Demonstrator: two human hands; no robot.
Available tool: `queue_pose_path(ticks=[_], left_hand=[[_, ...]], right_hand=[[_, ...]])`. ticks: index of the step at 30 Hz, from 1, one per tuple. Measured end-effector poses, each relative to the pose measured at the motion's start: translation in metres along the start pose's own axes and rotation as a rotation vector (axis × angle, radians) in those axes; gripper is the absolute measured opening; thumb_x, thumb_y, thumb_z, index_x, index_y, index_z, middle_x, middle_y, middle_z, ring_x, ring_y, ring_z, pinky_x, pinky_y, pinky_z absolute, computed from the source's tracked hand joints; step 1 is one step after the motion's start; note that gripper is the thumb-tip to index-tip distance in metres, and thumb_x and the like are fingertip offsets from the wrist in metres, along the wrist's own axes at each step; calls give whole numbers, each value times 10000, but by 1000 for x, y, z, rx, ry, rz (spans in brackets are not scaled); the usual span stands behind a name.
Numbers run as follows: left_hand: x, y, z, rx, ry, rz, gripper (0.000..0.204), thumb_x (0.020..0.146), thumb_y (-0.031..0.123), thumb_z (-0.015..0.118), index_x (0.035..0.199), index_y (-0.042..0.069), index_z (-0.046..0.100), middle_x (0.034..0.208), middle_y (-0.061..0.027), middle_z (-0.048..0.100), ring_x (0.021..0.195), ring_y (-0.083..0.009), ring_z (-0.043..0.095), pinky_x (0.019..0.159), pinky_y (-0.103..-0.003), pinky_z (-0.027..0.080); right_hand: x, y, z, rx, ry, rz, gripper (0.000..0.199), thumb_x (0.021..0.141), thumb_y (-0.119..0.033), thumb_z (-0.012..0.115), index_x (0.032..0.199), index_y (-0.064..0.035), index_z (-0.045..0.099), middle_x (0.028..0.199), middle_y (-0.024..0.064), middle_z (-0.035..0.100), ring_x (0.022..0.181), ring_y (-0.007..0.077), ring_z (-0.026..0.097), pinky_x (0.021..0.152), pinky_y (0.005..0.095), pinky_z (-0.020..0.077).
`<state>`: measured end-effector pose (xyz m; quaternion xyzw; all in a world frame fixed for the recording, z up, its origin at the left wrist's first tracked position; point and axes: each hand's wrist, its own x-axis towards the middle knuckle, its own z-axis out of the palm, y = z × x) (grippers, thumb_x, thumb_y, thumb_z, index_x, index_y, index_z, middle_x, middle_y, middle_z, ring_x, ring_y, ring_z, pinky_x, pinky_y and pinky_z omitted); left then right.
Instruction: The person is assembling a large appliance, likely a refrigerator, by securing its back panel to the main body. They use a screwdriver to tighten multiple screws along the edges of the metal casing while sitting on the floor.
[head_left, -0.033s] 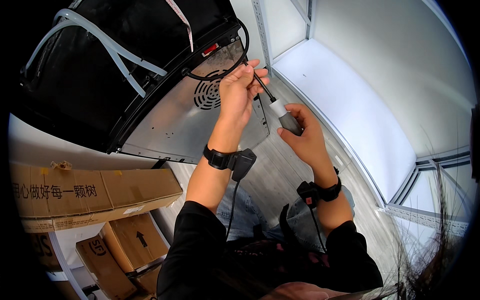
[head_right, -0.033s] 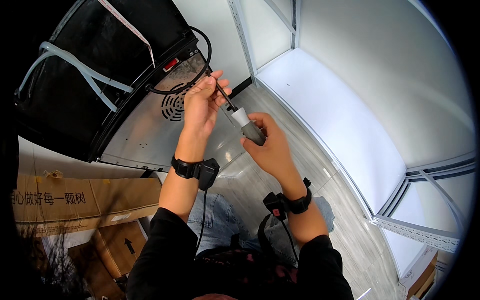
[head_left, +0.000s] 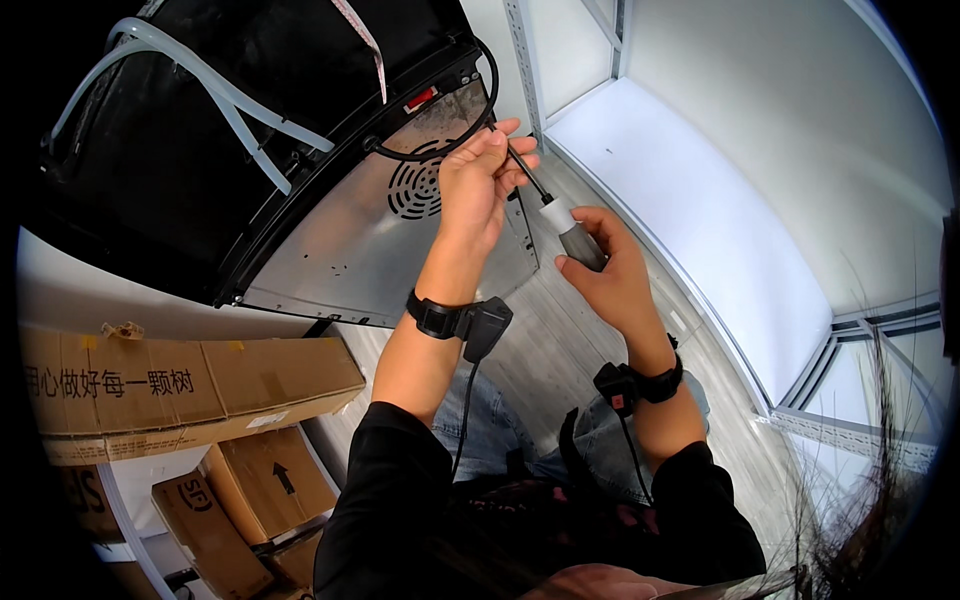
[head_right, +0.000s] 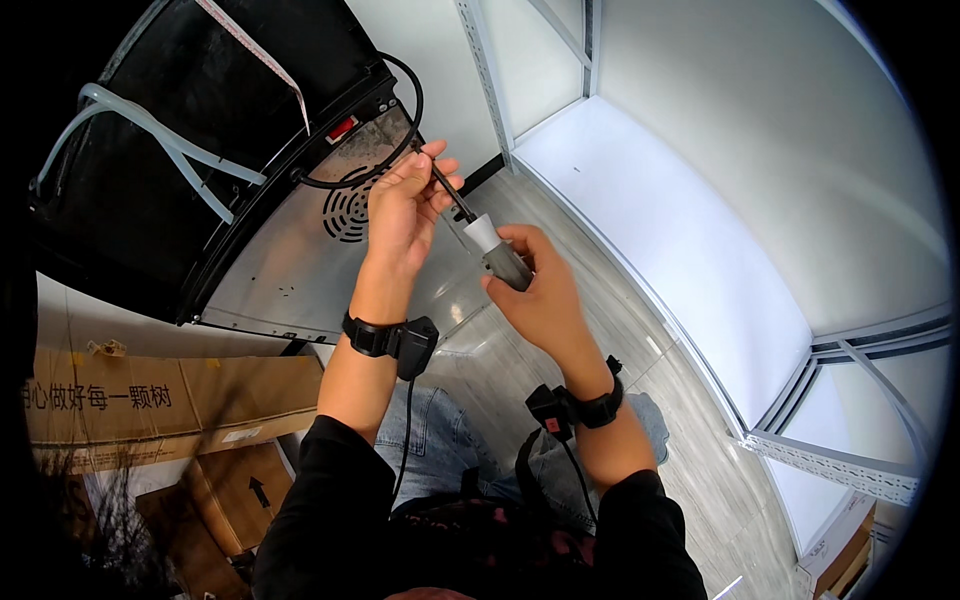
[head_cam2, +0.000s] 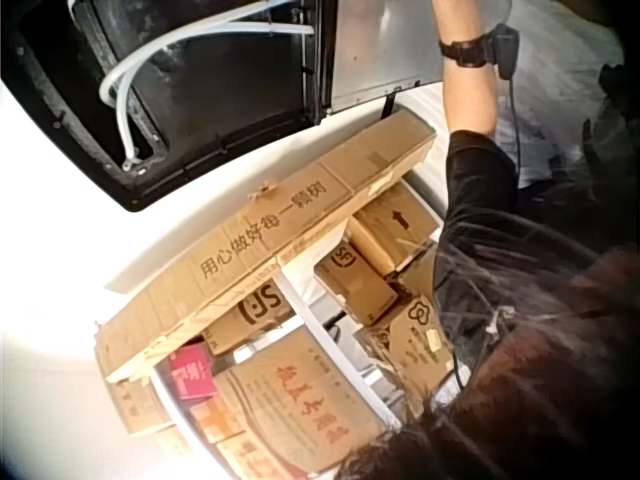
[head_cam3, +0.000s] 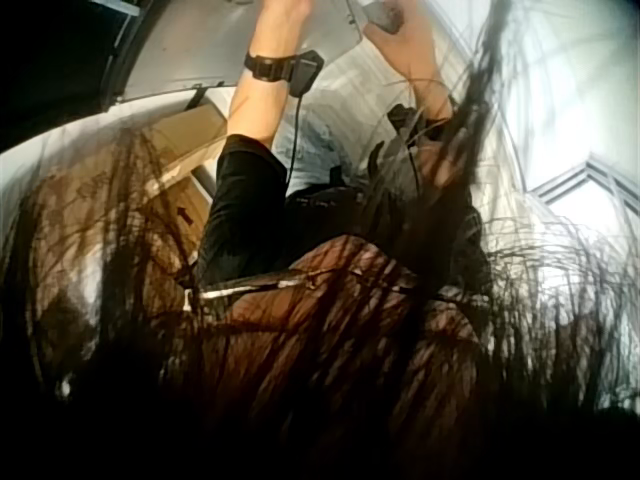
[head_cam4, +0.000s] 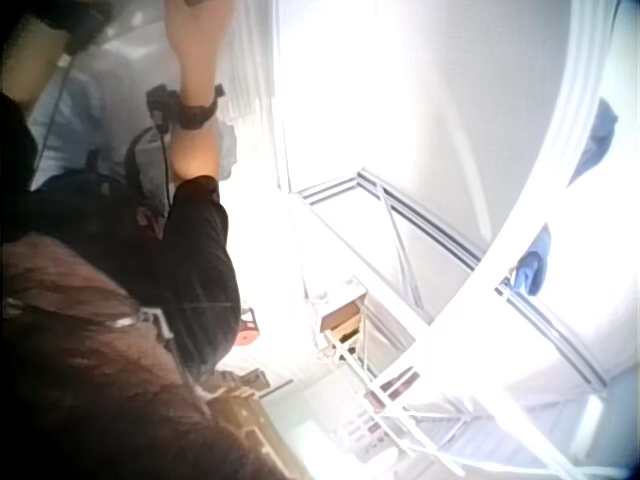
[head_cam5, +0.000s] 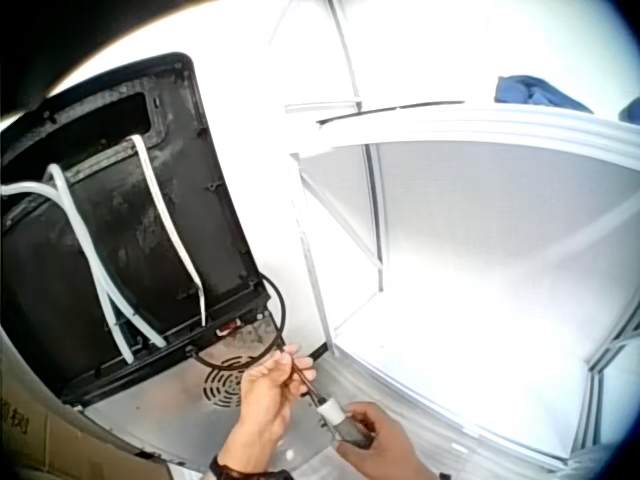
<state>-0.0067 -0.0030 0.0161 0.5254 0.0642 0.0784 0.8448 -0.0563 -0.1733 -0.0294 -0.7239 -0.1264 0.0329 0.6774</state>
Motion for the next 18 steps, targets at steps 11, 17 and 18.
queue_pose_path(ticks=[11,17,18], left_hand=[[0,3,-4,-47,-75,-28,288,966,97,413,1173,-59,539,992,-170,651,778,-188,644,637,-243,509],[0,3,-7,-51,-94,-29,290,965,89,408,1179,-62,532,1002,-172,650,791,-193,646,636,-247,508],[0,2,-7,-48,-94,-39,298,969,105,403,1184,-60,528,1003,-172,650,796,-196,647,635,-249,509]], right_hand=[[-2,-4,5,-207,128,-97,493,665,-17,743,1109,-80,540,991,111,558,887,224,576,759,335,481],[-2,1,1,-130,70,-100,451,660,-25,739,1070,-70,557,940,76,538,822,180,533,719,303,459],[-2,2,1,-108,78,-94,440,661,-26,735,1063,-67,560,930,69,536,818,171,526,716,297,454]])
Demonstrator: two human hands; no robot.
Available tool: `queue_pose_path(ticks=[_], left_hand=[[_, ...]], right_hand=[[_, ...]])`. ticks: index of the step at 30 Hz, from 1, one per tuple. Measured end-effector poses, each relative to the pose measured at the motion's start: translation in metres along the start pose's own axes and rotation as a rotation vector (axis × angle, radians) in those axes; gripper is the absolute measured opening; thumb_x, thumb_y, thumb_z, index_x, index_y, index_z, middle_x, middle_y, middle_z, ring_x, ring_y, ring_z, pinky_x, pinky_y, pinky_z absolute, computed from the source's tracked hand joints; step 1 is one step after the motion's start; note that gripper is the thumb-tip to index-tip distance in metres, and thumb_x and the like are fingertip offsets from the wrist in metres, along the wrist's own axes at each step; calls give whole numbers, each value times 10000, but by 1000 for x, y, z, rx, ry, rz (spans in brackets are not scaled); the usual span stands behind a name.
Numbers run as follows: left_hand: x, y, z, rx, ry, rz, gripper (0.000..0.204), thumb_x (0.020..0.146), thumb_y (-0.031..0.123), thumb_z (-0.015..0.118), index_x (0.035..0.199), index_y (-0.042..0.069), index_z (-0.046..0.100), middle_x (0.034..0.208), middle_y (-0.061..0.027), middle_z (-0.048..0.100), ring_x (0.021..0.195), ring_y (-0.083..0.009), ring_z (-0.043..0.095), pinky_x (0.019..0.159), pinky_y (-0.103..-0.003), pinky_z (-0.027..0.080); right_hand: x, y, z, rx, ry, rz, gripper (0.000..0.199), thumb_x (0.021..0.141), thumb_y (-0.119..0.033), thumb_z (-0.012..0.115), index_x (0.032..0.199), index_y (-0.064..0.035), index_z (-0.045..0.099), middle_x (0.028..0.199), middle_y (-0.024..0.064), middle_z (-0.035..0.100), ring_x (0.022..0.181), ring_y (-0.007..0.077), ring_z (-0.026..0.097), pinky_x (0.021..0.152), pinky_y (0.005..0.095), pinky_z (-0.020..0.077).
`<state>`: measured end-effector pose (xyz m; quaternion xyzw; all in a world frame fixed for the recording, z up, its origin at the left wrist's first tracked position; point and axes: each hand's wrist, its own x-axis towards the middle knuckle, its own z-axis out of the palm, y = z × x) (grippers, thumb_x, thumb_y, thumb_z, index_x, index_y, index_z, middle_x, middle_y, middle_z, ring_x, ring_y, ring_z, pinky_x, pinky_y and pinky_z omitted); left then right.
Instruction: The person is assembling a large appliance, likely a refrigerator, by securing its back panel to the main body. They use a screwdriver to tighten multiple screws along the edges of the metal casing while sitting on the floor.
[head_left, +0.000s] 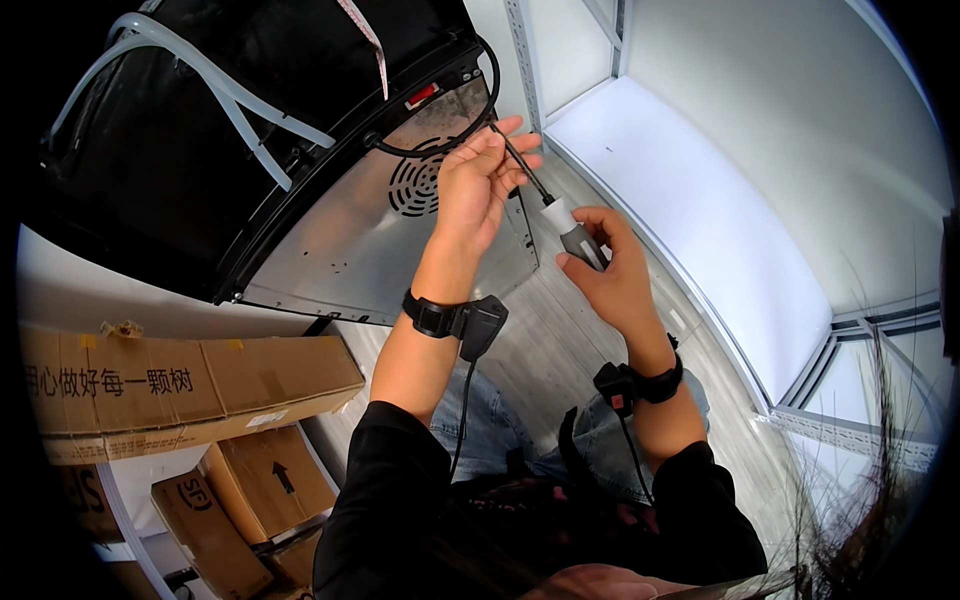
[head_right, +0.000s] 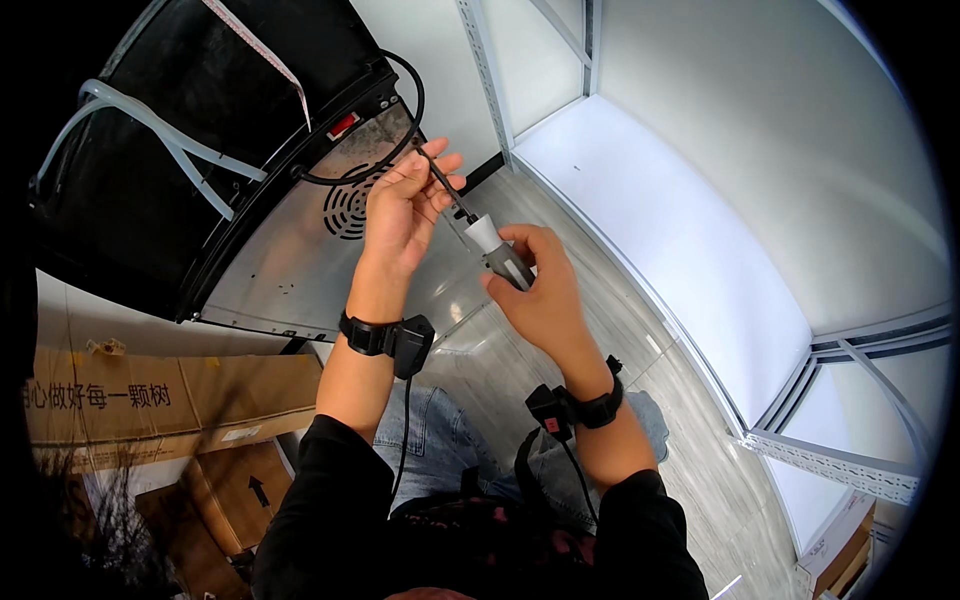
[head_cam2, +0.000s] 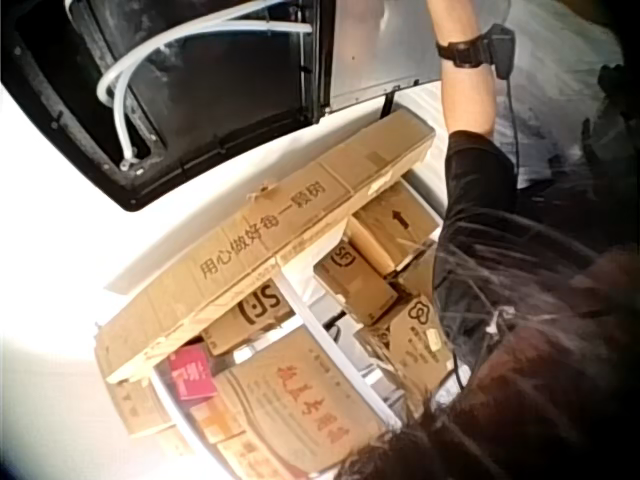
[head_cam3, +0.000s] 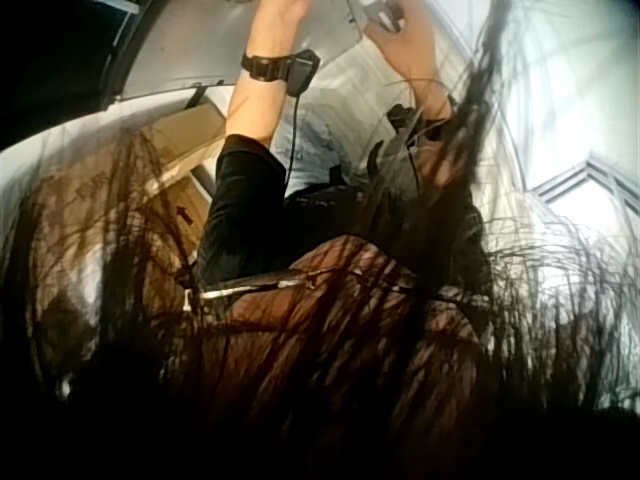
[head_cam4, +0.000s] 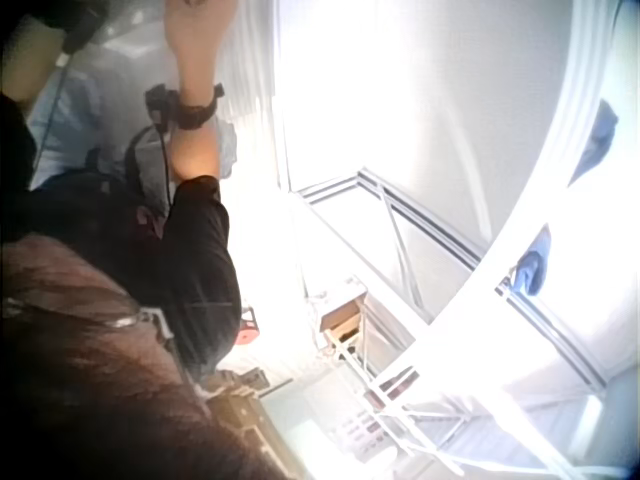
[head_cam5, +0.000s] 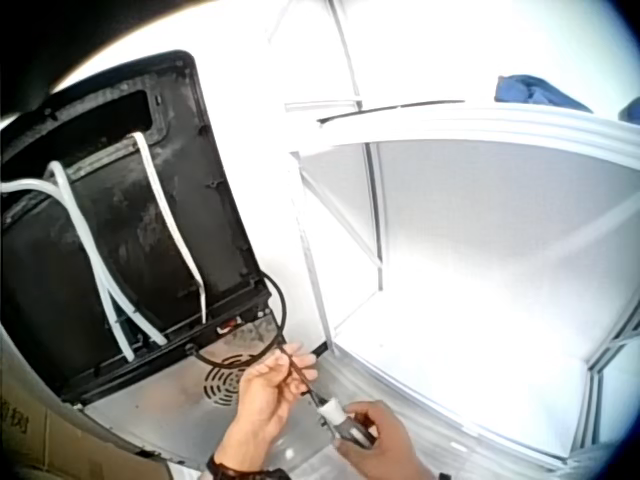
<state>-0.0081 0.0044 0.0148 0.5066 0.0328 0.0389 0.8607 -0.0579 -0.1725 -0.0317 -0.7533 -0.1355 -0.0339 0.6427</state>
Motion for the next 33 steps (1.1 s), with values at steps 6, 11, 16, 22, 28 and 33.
queue_pose_path(ticks=[6,11,16,22,28,33], left_hand=[[0,-1,-1,-101,-7,-32,370,991,231,362,1191,-38,518,1002,-166,655,798,-212,654,615,-254,507],[2,-2,9,-51,95,-5,370,990,272,365,1149,-11,543,966,-139,667,753,-207,661,573,-252,500],[4,-3,17,-6,221,34,331,977,259,408,1093,1,581,879,-115,669,696,-175,646,527,-236,477],[6,-11,23,38,307,129,320,951,257,440,1028,0,614,798,-96,661,635,-152,616,532,-231,479],[12,-15,22,25,333,156,324,927,245,429,978,-16,613,779,-113,666,616,-152,601,541,-242,478],[14,-14,21,18,330,142,330,923,257,415,966,-9,606,787,-119,669,630,-159,595,569,-260,479]], right_hand=[[0,4,1,87,33,2,389,670,-30,719,1029,-52,571,878,41,539,802,145,514,711,283,445],[-1,3,-3,91,53,27,380,667,-31,718,1020,-53,580,870,41,542,788,145,521,706,285,448],[0,1,-5,57,60,-9,371,661,-32,717,1009,-54,589,865,49,541,796,150,530,699,291,452],[1,-4,-9,42,75,-2,365,649,-31,717,993,-58,597,851,54,536,777,163,531,677,294,455],[3,-3,-12,32,81,-14,343,641,-26,714,964,-54,603,833,56,530,754,162,531,658,291,451],[5,-1,-12,23,80,-34,341,639,-21,712,959,-54,599,822,52,528,744,160,528,652,288,448]])
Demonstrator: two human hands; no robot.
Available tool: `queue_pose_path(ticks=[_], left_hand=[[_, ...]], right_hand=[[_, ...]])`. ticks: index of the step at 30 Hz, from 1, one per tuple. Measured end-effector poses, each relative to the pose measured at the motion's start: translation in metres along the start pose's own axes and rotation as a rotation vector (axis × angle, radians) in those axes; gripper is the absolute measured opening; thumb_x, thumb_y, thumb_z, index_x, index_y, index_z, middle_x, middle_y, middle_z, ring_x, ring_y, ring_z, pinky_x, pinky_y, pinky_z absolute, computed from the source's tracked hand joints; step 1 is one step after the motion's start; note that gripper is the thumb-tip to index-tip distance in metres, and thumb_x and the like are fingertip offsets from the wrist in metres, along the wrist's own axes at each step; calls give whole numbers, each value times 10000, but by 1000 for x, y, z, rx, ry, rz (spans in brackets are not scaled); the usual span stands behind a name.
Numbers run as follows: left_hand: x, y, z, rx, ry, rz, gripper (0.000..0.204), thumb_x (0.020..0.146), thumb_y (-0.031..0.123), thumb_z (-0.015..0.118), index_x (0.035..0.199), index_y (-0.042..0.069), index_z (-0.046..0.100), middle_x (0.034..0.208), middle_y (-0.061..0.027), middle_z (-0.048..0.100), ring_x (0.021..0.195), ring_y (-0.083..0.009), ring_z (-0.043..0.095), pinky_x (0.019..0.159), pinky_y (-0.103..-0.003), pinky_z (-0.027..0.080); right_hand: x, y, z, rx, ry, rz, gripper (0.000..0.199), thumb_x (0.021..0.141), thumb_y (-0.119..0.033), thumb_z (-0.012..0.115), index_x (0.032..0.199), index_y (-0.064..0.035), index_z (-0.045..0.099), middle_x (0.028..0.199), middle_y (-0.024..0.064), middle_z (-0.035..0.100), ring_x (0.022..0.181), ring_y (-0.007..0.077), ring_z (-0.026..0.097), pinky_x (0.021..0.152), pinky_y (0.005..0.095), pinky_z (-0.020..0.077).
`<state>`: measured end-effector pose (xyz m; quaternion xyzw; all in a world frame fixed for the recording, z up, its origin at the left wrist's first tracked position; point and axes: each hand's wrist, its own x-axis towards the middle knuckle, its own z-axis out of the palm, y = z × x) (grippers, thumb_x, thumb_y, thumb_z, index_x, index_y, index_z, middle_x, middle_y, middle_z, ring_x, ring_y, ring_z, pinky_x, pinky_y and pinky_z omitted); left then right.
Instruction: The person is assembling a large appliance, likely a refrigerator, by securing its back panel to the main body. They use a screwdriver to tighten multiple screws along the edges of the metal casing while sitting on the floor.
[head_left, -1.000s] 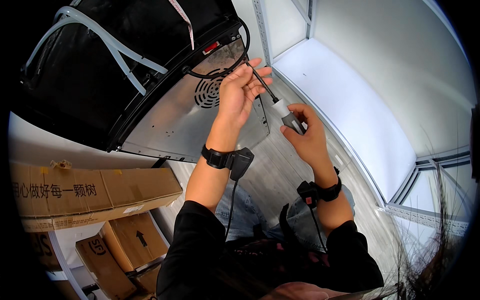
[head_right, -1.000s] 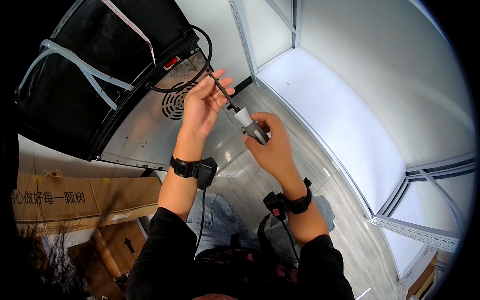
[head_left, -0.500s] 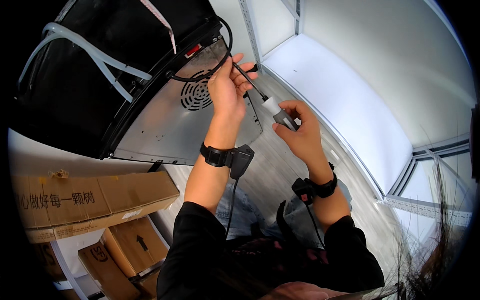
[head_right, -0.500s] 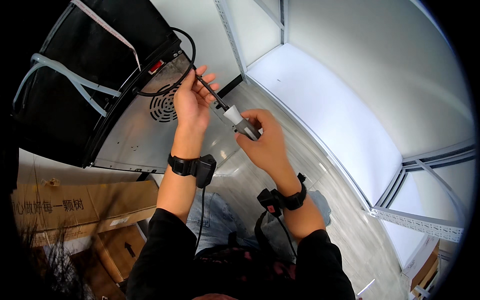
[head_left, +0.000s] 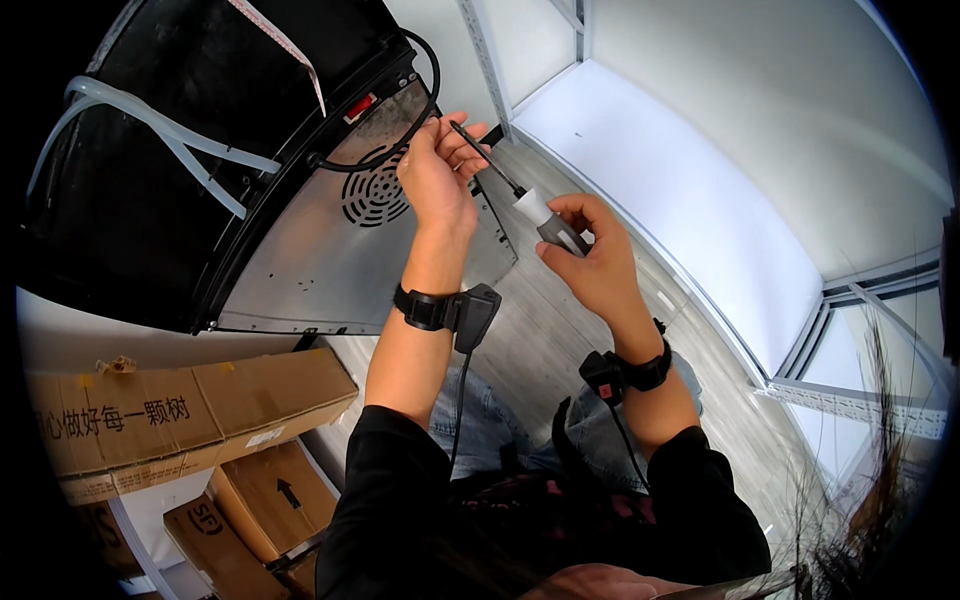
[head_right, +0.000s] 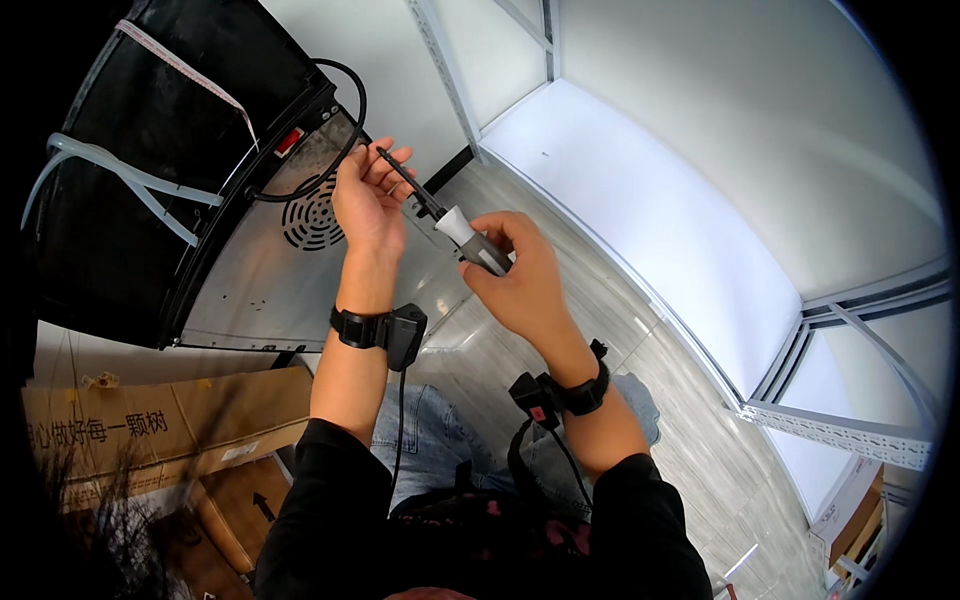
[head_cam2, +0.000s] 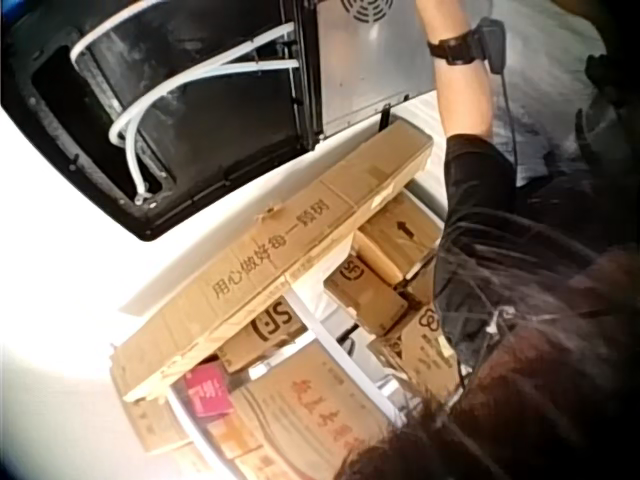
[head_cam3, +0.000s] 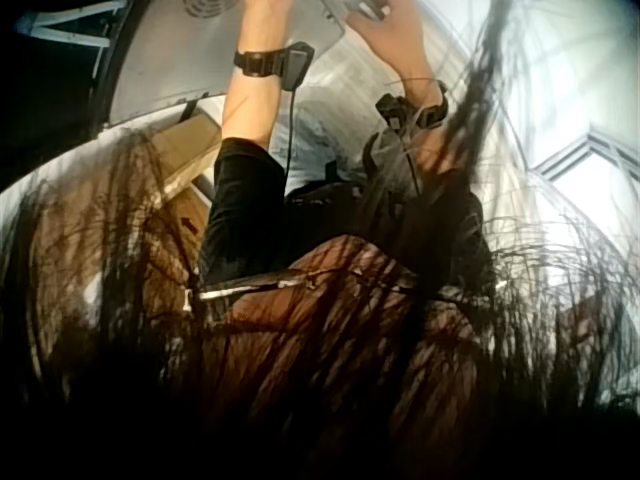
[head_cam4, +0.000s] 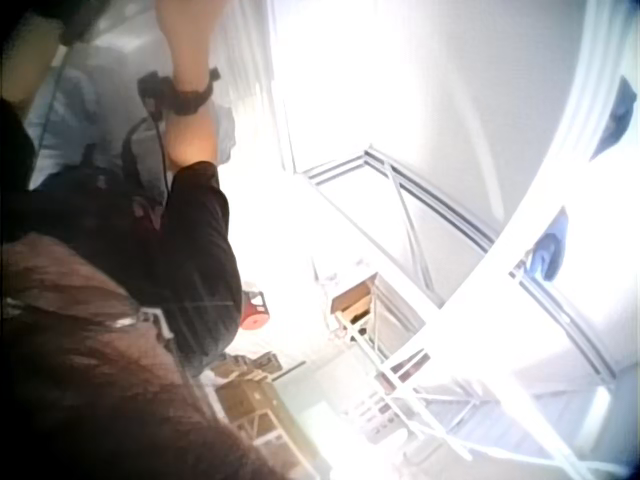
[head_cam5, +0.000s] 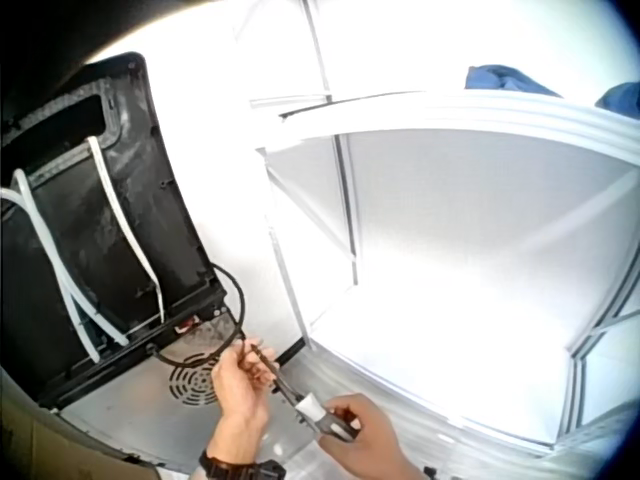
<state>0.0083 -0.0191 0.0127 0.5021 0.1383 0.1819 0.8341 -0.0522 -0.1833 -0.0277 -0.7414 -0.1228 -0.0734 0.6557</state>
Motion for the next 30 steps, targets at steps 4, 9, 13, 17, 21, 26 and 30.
queue_pose_path(ticks=[4,9,13,17,21,26,30], left_hand=[[0,0,1,-2,-6,-13,329,921,260,402,951,-1,600,795,-124,669,633,-167,587,582,-269,474],[0,-3,2,-276,-74,-99,305,912,244,396,909,11,592,827,-131,664,639,-199,578,599,-294,469],[2,-5,-3,-393,-149,-170,293,903,243,407,909,15,592,852,-129,664,645,-219,576,624,-319,478],[6,-7,-10,-310,-154,-146,302,900,246,417,939,5,595,874,-130,664,646,-218,591,624,-314,496],[6,-7,-13,-197,-147,-118,314,909,240,416,962,-14,594,889,-137,662,647,-204,613,591,-287,506],[2,-17,-27,63,-183,-48,309,922,224,425,959,-30,595,876,-137,665,652,-190,621,583,-279,497],[-6,-25,-33,188,-245,40,300,923,200,446,943,-40,624,844,-126,671,662,-167,615,605,-264,473]], right_hand=[[1,0,0,3,-9,4,345,641,-20,711,964,-56,596,821,48,526,747,156,525,655,289,448],[0,-1,1,20,-11,14,353,646,-23,714,976,-62,596,823,40,524,756,151,520,670,287,448],[-1,-1,0,32,-19,15,353,650,-24,717,980,-64,597,831,33,528,766,144,518,687,282,446],[-2,-3,-1,25,-15,20,355,650,-20,720,980,-58,596,833,31,530,769,140,518,697,278,444],[-2,-1,-3,33,-27,40,360,647,-17,724,982,-53,596,829,32,531,768,141,519,700,276,444],[-3,-2,-6,-7,-17,38,362,647,-15,723,985,-56,598,831,35,538,769,143,520,704,277,447],[-1,0,-14,-50,-7,42,363,648,-21,723,987,-47,596,832,39,548,773,147,521,698,278,449]])
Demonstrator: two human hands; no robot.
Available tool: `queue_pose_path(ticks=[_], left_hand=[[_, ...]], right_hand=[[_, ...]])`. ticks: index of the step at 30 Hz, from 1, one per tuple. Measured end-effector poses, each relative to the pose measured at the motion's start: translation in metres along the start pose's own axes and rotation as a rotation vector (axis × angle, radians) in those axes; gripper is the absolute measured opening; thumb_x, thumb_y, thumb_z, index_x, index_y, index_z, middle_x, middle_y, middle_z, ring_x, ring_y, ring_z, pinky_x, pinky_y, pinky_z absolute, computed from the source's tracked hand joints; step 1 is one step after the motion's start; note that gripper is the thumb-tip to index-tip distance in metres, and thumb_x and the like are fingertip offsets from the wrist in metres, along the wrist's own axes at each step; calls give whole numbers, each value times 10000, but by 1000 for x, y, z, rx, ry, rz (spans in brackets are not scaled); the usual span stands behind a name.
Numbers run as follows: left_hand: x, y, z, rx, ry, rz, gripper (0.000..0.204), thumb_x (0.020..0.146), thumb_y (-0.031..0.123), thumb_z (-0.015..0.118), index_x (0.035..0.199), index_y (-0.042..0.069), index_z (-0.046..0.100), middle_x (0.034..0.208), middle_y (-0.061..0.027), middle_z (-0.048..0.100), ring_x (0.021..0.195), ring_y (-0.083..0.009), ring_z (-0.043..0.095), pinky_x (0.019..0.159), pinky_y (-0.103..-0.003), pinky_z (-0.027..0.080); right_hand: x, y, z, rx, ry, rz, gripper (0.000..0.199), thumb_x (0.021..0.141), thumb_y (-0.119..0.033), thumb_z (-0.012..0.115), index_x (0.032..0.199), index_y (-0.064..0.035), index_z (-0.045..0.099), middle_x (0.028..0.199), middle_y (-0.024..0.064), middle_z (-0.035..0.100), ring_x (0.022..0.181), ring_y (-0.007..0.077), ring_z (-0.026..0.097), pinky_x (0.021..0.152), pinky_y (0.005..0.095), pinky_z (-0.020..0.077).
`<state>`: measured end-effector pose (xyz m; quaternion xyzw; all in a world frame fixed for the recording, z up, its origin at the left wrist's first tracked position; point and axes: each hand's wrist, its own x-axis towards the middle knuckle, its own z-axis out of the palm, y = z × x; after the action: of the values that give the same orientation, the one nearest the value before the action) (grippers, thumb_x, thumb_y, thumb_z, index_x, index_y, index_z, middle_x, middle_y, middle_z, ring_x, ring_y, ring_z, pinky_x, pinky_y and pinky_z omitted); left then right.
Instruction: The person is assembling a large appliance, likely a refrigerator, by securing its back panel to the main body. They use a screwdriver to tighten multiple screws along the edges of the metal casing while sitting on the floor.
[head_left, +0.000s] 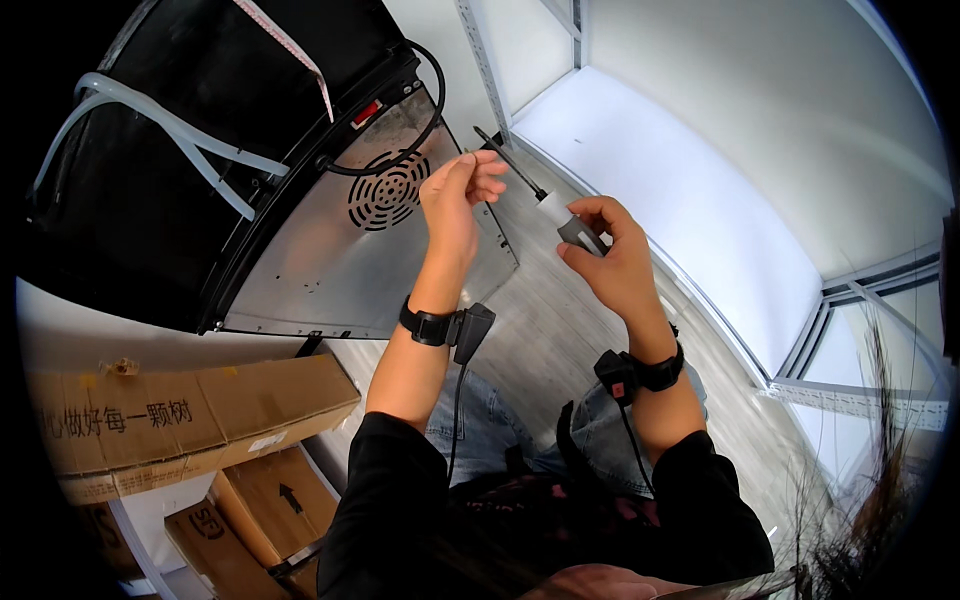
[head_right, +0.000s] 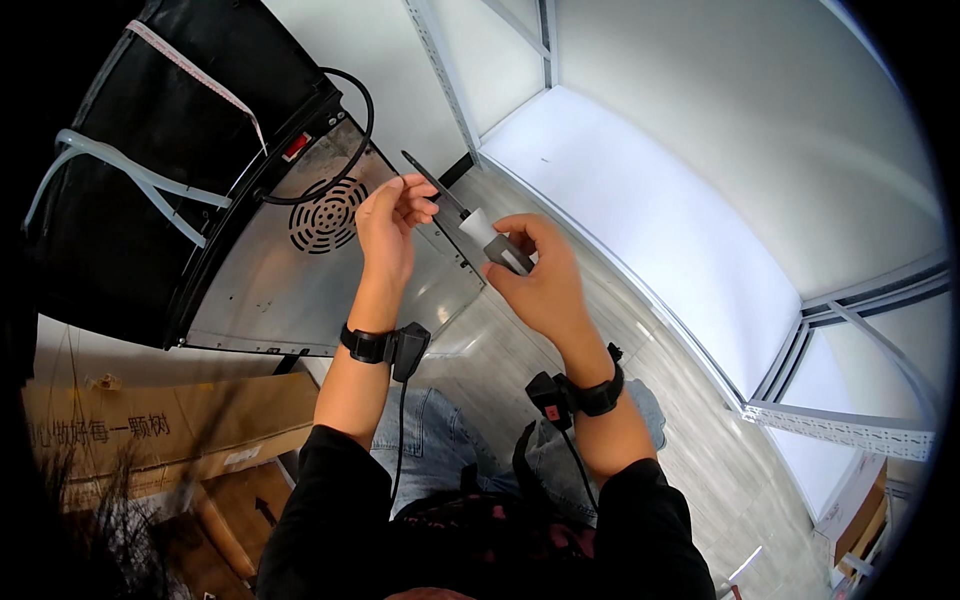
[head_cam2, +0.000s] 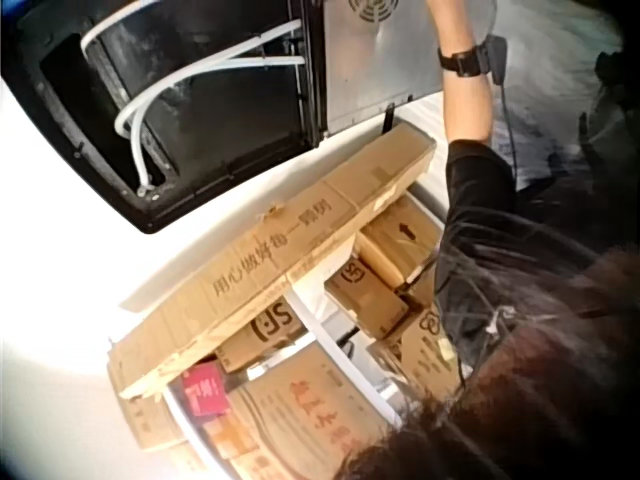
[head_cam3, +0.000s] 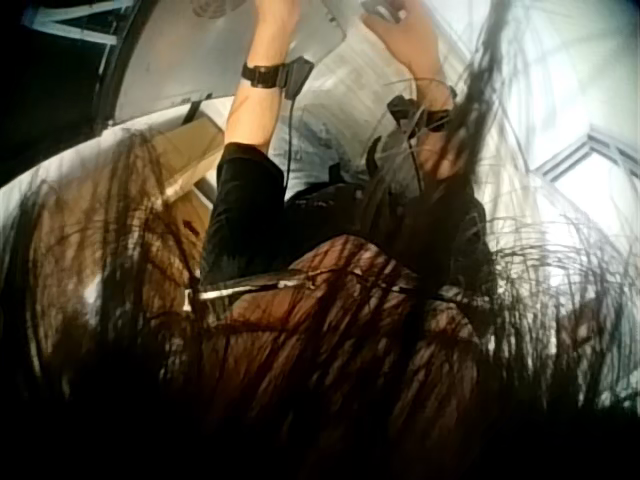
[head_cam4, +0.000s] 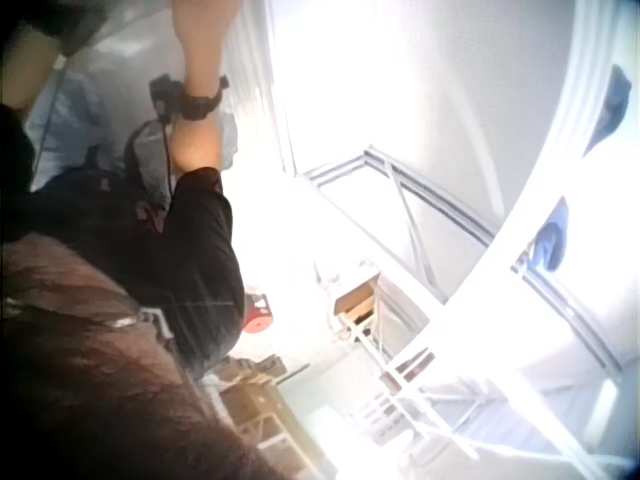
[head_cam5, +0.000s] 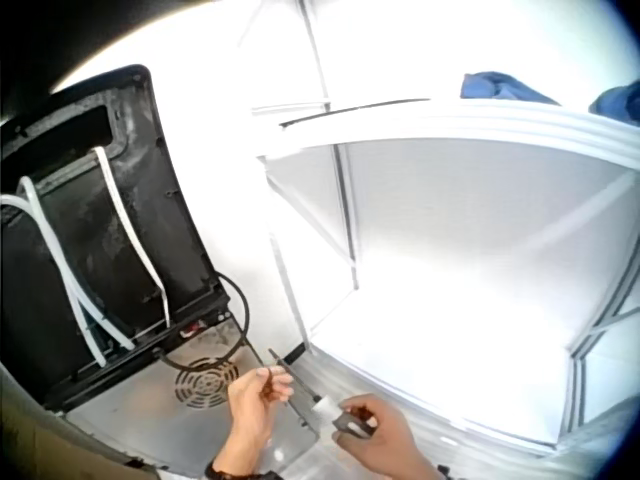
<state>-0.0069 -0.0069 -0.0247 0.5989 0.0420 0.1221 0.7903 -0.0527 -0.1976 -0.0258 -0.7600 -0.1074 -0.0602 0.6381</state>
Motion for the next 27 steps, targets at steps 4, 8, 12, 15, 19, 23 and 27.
queue_pose_path(ticks=[4,8,12,15,19,23,27], left_hand=[[-6,-12,5,102,-145,69,295,927,188,454,935,-32,652,828,-114,675,675,-145,605,623,-253,461],[-17,-37,13,108,-273,27,271,922,205,511,929,-19,663,818,-96,676,684,-134,599,627,-250,456],[-24,-54,20,75,-352,-36,263,924,214,529,926,-10,667,793,-76,675,671,-124,592,616,-247,452],[-28,-76,23,83,-360,-76,262,931,214,521,932,-2,668,778,-64,671,663,-109,588,605,-237,447],[-33,-122,23,125,-394,-140,266,942,225,509,947,13,670,767,-55,668,656,-88,583,588,-220,437],[-48,-189,45,125,-362,-262,247,928,211,516,922,10,658,746,-28,651,621,-75,553,555,-210,416],[-37,-274,102,150,-395,-273,235,903,216,518,833,19,625,702,-41,631,617,-100,580,528,-244,428]], right_hand=[[3,11,-13,-2,32,76,366,668,-35,717,1015,-31,599,835,36,561,748,141,524,661,275,453],[15,4,-23,150,62,337,356,719,-58,692,1061,-13,604,818,23,579,659,102,515,557,245,442],[30,4,-27,246,81,344,330,759,-81,661,1076,-6,602,794,16,589,611,74,505,487,221,410],[28,16,-21,326,97,354,309,777,-85,643,1074,-8,604,787,15,588,619,75,511,485,222,407],[11,45,-19,442,76,390,330,800,-80,627,1110,20,575,808,27,579,635,85,528,482,229,413],[-7,71,-38,473,82,505,333,805,-66,619,1126,7,571,844,36,574,626,92,535,497,226,439],[6,103,-84,446,74,523,379,789,-57,635,1146,35,547,892,60,594,637,96,536,500,236,436]])
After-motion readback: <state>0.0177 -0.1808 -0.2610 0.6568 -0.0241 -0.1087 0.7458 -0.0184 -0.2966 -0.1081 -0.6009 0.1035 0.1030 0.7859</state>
